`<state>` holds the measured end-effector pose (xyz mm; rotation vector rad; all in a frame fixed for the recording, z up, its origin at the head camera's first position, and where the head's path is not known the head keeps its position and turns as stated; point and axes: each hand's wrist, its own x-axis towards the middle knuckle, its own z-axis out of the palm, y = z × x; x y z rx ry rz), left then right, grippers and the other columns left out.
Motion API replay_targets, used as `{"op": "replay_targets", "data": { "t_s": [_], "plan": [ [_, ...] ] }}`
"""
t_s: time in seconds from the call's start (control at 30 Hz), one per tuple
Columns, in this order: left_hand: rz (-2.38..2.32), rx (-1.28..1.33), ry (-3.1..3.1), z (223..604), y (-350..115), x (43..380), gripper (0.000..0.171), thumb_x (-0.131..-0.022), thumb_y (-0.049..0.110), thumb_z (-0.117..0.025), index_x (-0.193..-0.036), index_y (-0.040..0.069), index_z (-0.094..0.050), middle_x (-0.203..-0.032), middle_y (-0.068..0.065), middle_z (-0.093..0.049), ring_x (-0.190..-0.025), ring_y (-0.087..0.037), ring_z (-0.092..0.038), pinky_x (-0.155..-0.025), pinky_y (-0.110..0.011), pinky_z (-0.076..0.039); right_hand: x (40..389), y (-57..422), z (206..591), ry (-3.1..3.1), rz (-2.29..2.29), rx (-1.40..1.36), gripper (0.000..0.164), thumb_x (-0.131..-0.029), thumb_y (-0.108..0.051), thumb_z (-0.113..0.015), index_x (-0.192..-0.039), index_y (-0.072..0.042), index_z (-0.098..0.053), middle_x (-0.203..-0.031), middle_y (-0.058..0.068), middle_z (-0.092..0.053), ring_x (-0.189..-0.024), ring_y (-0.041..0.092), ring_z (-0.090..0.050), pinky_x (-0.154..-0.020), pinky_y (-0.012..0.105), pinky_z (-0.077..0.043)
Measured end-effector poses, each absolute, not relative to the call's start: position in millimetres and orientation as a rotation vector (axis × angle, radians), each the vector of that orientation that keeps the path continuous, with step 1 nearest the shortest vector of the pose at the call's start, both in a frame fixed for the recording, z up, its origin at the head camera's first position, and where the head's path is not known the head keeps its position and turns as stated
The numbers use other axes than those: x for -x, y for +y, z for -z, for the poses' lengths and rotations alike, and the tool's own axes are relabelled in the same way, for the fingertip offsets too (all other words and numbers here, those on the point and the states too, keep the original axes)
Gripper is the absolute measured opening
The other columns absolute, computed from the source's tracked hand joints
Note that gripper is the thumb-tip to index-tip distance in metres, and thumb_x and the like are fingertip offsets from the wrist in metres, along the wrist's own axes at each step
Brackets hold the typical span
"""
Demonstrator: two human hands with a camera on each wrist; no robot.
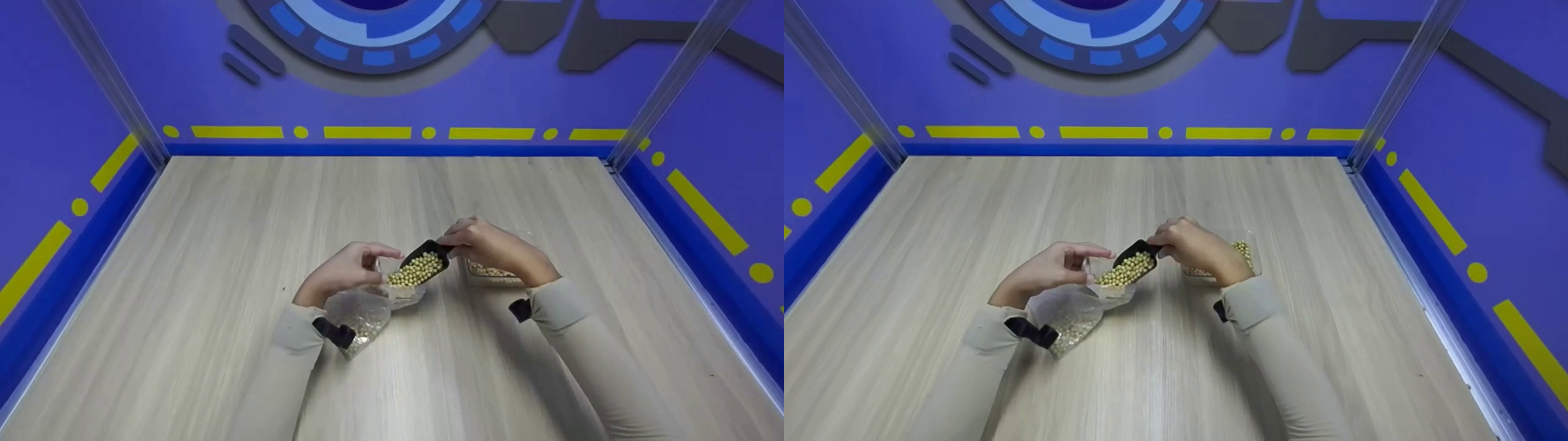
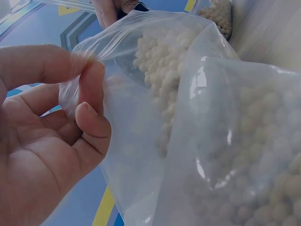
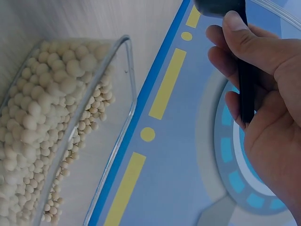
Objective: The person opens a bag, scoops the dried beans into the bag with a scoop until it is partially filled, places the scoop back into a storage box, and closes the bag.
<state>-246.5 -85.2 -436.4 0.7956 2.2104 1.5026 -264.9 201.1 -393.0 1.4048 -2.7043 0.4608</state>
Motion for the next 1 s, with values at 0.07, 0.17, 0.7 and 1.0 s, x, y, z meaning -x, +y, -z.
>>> {"op": "replay_targets", "data": {
  "t_s": [0.07,0.17,0.7,1.0],
  "plan": [
    [-1.495,-0.801,2.213,434,-85,247,0.051,-0.075,-0.008,-0.06,-0.126,-0.003,-0.06,-0.07,0.005,-0.049,-0.061,-0.007,-0.041,-0.056,-0.017,-0.038,264,201,391,-2.703,-0.461,-1.401,0.029,-0.084,-0.003,-0.068,-0.113,-0.002,-0.071,-0.104,0.012,-0.071,-0.098,0.026,-0.066,-0.089,0.039,-0.052],
    [-1.499,-0.788,2.197,432,-86,247,0.052,-0.075,-0.008,-0.059,-0.127,-0.003,-0.06,-0.07,0.004,-0.049,-0.061,-0.008,-0.04,-0.056,-0.017,-0.037,264,201,389,-2.698,-0.457,-1.405,0.029,-0.084,-0.002,-0.068,-0.113,-0.001,-0.07,-0.105,0.013,-0.071,-0.099,0.028,-0.066,-0.089,0.04,-0.051],
    [-1.528,-0.841,2.155,419,-90,249,0.053,-0.076,-0.01,-0.055,-0.129,-0.004,-0.058,-0.102,-0.012,-0.065,-0.061,-0.006,-0.041,-0.057,-0.018,-0.037,260,200,376,-2.681,-0.428,-1.383,0.03,-0.085,-0.004,-0.069,-0.114,-0.003,-0.07,-0.105,0.012,-0.071,-0.099,0.026,-0.066,-0.089,0.038,-0.051],
    [-1.53,-0.847,2.151,413,-94,250,0.053,-0.078,-0.01,-0.058,-0.131,-0.003,-0.057,-0.091,-0.008,-0.063,-0.062,-0.008,-0.04,-0.058,-0.02,-0.037,256,201,370,-2.666,-0.395,-1.336,0.029,-0.083,-0.004,-0.07,-0.112,-0.006,-0.072,-0.103,0.009,-0.071,-0.098,0.025,-0.065,-0.088,0.04,-0.047]
  ]
}}
